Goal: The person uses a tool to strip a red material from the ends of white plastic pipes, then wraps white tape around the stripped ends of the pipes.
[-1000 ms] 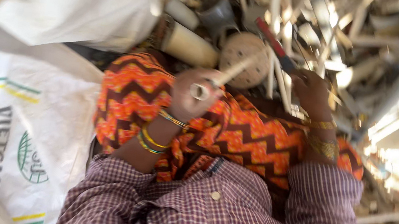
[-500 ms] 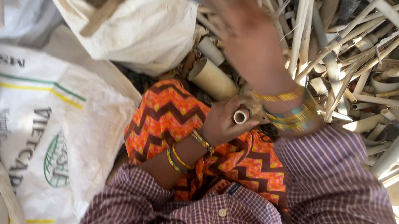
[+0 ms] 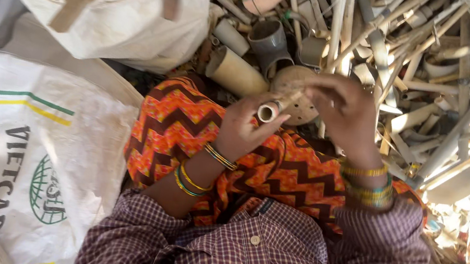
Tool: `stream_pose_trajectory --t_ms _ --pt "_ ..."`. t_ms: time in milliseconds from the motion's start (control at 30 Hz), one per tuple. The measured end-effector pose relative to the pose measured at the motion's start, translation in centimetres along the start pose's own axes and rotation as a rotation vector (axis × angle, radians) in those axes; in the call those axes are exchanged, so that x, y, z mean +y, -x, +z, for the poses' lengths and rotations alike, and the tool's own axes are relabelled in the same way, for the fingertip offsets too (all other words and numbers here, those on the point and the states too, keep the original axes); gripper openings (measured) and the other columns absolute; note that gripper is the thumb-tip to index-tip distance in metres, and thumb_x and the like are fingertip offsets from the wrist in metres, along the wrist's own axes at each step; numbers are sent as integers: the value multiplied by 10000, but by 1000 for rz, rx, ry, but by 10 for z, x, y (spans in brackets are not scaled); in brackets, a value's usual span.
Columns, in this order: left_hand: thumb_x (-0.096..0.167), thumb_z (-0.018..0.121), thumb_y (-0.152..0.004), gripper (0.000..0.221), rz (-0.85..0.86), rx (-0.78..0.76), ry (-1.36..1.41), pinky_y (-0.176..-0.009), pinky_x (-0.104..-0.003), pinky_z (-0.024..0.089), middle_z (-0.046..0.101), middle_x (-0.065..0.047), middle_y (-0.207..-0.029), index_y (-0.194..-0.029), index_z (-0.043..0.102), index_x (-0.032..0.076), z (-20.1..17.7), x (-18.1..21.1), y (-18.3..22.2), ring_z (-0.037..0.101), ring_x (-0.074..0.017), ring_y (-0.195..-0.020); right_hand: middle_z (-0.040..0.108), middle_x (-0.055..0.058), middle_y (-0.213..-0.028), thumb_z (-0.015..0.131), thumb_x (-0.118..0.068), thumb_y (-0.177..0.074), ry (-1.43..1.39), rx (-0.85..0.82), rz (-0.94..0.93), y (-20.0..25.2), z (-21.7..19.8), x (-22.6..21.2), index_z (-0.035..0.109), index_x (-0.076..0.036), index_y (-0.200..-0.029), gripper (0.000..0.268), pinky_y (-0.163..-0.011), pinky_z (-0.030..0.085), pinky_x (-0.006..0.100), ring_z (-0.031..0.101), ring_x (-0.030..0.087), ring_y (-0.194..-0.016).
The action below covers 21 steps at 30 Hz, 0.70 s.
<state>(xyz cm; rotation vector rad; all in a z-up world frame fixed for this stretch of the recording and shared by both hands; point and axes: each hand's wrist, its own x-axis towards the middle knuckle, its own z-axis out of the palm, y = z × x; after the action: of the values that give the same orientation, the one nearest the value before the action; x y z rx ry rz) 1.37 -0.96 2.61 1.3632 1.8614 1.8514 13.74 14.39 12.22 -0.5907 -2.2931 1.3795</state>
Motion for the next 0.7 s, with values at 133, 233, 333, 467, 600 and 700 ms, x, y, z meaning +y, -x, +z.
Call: stream_pose_trajectory --t_ms 133,233,333,467,600,700 --pt "164 857 -904 449 65 -43 -5 -808 -346 607 718 -127 -1086 -1269 621 53 6 2 1 736 -255 -965 738 116 -1121 738 -3 -996 1 58 -37 39 -2 7 727 -10 -1190 194 -813 551 264 698 159 -933" --pt "94 824 -925 371 100 -90 -18 -807 -353 604 706 -116 -1080 -1240 634 57 16 1 5 734 -253 -960 722 100 -1086 778 -41 -925 -29 -5 38 44 1 10 720 -35 -1230 311 -658 486 272 624 166 -782" --pt "46 795 -885 317 40 -164 -13 -753 -350 585 665 -116 -1049 -1160 636 43 21 2 14 711 -256 -896 662 108 -1221 721 -73 -1001 -107 -124 -250 46 -6 10 651 -28 -1351 360 -970 556 331 665 219 -1106" --pt "22 792 -886 271 178 -216 -94 -735 -352 572 651 -129 -1080 -1106 633 22 28 5 21 686 -271 -887 631 117 -1196 687 -120 -1014 -196 -236 -260 55 -25 14 650 -25 -1345 346 -915 533 350 643 233 -1064" --pt "13 798 -885 244 208 -241 -117 -710 -342 561 652 -120 -1039 -1079 649 15 35 10 25 670 -252 -848 640 92 -1128 700 -144 -1020 -255 -238 -195 63 -30 18 695 -45 -1228 230 -872 542 342 660 212 -1006" --pt "22 804 -886 271 189 -250 -114 -720 -340 570 653 -112 -1010 -1119 669 3 35 13 27 683 -244 -836 648 72 -1096 702 -138 -1025 -270 -234 -170 66 -31 18 708 -49 -1150 154 -885 544 353 665 209 -1003"
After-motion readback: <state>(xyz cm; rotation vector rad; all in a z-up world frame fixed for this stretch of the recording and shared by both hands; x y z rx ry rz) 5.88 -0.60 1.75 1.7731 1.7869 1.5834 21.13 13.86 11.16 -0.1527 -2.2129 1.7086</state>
